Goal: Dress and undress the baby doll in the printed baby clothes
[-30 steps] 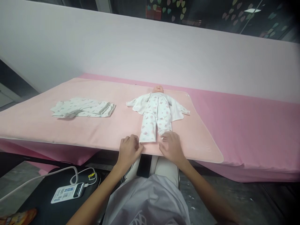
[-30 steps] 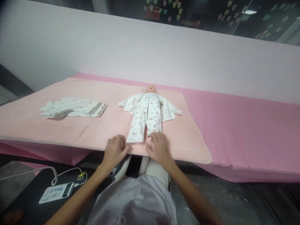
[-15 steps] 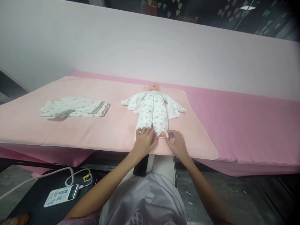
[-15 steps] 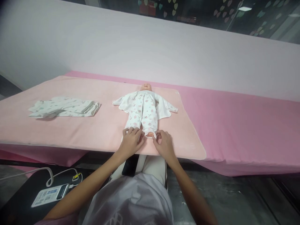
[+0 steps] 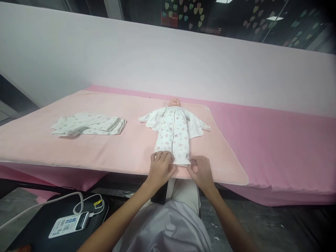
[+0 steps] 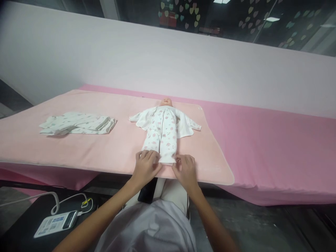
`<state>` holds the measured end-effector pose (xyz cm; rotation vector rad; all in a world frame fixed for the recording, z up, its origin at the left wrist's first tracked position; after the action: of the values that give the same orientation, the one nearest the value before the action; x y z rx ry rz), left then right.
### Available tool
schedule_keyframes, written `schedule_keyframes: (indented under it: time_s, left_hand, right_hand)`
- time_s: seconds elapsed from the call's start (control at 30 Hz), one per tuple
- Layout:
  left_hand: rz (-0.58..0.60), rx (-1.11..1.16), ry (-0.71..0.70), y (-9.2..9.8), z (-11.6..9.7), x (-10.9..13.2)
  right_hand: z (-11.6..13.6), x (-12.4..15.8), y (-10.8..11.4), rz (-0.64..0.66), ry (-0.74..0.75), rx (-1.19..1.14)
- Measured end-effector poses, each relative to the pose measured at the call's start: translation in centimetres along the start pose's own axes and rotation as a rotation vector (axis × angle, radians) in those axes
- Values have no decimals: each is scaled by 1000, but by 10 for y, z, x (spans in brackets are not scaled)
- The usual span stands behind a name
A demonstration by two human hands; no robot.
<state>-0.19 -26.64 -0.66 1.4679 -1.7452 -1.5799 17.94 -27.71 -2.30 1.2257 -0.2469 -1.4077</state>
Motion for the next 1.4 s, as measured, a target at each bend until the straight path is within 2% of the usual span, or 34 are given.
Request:
schedule_keyframes:
  time_s: [0.1,0.17,0.23,0.3,0.43,0.53,0.6,0.73,0.83,0.93,1.03,1.1,1.13,1.2,1.27,1.33,1.4]
  left_hand:
    - [-12,32,30,9,10,23]
    - [-36,63,95,14,25,40]
    - [-46,75,171,18,45,54]
    - [-33,79,236,19,63,62]
    - [17,124,274,16,85,57]
    - [8,155,267,18,90,50]
    - [-39,145,258,23,90,49]
    - [-96,70,202,34,81,58]
    - [-19,71,142,36,73,64]
    - [61,133,109,43,81,62]
    - [57,166,75,55,108,35]
    - [35,136,72,57,134,-3]
    - [49,121,72,52,147,-26]
    - [155,111,9,29,164,-75]
    - [283,160,-109,-1,167,-116]
    - [341,231,-195,-22,165,-142]
    - [323,277,-227,-31,162,-155]
  right_hand:
    - [-2,13,-2,39,-11,37]
    - [0,22,1,36,-62,62]
    - [9,29,3,29,-85,71]
    - [28,28,0,46,-48,54]
    - [64,2,-28,155,68,23]
    - [73,-23,-49,199,100,51]
    - [76,-34,-54,187,123,59]
    - [84,-33,-41,138,170,19]
    - [83,-22,-27,152,187,-4]
    - [58,-21,-3,124,154,-41]
    - [6,-39,20,88,96,-16]
    - [-35,-63,18,147,57,48]
    - [-54,-76,12,187,43,84]
    - [-82,-103,-7,261,72,154]
    - [-93,-124,-35,376,184,190]
    - [-95,-137,-56,432,297,192]
    - [-93,-145,-62,390,365,160]
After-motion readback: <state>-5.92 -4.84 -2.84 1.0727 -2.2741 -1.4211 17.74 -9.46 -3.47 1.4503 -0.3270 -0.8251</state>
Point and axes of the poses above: each hand's wrist, its own x-axis away from the middle knuckle, its own y-axis out of the back of the hand, z = x × y, the point moved 10 cm from there along -x, towards the middle knuckle, and after that the axes turned 11 degrees about z, right-handed, at the moved point
